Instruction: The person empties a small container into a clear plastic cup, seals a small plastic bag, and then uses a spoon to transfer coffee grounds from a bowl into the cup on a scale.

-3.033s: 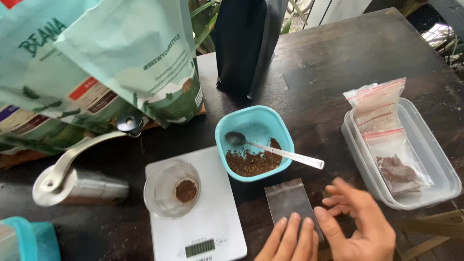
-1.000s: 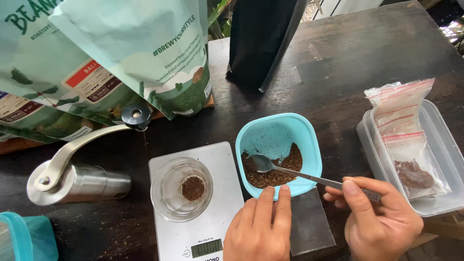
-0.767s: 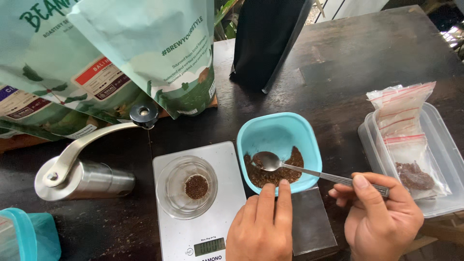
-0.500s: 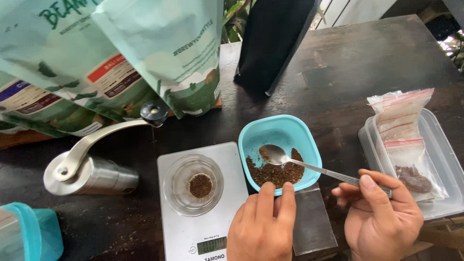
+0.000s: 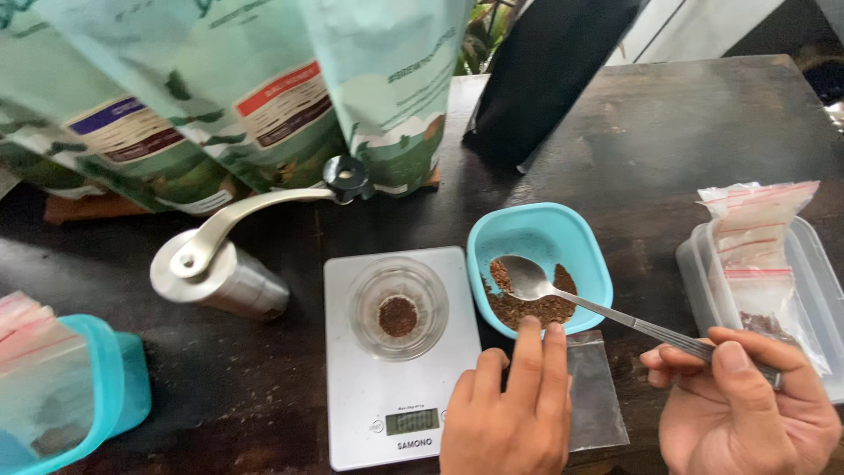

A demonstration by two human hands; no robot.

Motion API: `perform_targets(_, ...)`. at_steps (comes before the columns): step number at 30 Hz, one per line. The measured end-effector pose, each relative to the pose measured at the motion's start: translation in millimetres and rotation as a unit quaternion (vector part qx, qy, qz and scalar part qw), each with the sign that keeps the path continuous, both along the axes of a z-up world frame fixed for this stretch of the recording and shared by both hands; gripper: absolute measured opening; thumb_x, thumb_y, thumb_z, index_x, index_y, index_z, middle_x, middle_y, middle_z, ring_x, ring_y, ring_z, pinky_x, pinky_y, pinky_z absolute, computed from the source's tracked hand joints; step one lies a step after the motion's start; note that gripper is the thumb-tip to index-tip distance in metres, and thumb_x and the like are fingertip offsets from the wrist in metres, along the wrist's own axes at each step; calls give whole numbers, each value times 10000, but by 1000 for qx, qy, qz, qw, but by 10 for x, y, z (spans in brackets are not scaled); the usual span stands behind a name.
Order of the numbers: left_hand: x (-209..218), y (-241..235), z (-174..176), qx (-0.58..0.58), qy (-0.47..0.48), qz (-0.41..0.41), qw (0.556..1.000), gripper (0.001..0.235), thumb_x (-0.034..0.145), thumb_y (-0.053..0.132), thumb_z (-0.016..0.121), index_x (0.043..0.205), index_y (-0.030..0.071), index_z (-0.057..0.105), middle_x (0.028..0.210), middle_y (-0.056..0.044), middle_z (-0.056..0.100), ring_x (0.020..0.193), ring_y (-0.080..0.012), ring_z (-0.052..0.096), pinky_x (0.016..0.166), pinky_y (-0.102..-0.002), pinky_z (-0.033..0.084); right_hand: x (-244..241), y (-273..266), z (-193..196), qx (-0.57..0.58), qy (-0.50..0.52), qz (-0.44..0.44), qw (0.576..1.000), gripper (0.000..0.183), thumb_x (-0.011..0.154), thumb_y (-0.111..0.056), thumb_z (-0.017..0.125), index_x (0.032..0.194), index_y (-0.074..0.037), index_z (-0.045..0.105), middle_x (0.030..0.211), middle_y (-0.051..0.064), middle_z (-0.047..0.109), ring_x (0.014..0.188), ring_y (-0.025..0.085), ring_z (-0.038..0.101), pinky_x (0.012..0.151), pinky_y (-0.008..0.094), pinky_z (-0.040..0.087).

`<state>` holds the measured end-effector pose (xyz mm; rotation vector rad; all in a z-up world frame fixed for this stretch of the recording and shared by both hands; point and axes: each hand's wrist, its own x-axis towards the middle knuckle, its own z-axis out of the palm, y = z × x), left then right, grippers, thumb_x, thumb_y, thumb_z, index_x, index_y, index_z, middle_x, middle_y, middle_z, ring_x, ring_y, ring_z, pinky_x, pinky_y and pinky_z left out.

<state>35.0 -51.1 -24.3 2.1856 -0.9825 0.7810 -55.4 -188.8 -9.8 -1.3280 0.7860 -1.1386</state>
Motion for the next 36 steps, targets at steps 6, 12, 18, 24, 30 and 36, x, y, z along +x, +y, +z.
perform_targets(6, -27, 71, 56, -3, -12, -12, 1000, 308, 1097, 199, 551, 1159, 23, 796, 1223, -164, 732, 739, -319, 563, 498, -364, 356, 87, 205, 89, -35, 12, 68, 997, 181, 1040, -207, 653, 1103, -39, 636, 832, 198, 687, 696, 310, 754, 622, 344, 614)
perform_targets(12, 11, 85, 14, -6, -6, -19, 1000, 350, 1105, 104, 436, 1158, 24, 773, 1221, -167, 703, 948, -362, 615, 716, -435, 470, 150, 389, 106, -105, 48, 110, 987, 199, 1010, -89, 616, 1169, 29, 590, 971, 314, 685, 796, 352, 761, 824, 415, 703)
perform_targets(18, -15, 110, -11, -13, 2, -8, 1000, 367, 1143, 149, 413, 1207, 29, 753, 1287, -161, 734, 1064, -347, 702, 841, -447, 552, 181, 456, 264, -218, 126, 250, 935, 200, 1016, -63, 552, 1197, 7, 599, 1112, 272, 771, 1017, 288, 824, 961, 311, 676)
perform_targets(24, -65, 102, -119, -9, 29, -40, 999, 445, 1151, 131, 315, 1312, -12, 704, 1368, -185, 718, 1259, -409, 698, 1004, -503, 561, 307, 733, 439, -323, 247, 166, 899, 161, 901, -111, 652, 959, 23, 719, 1009, 229, 772, 837, 201, 780, 631, 199, 575)
perform_targets(30, -58, 87, -160, -28, 37, -60, 997, 454, 1113, 77, 322, 1313, -60, 706, 1339, -238, 693, 1267, -462, 677, 1063, -540, 565, 72, 509, 421, -419, 289, 224, 831, 285, 839, 94, 706, 1086, -48, 726, 1092, 150, 806, 957, 134, 816, 811, 177, 646)
perform_targets(36, -34, 109, -35, -7, -4, -32, 999, 358, 1120, 61, 419, 1215, -24, 753, 1235, -196, 739, 1156, -401, 728, 991, -496, 601, -139, 180, -484, -244, 34, 38, 968, 342, 1234, -340, 465, 1416, -55, 412, 1117, 355, 590, 910, 341, 691, 733, 314, 589)
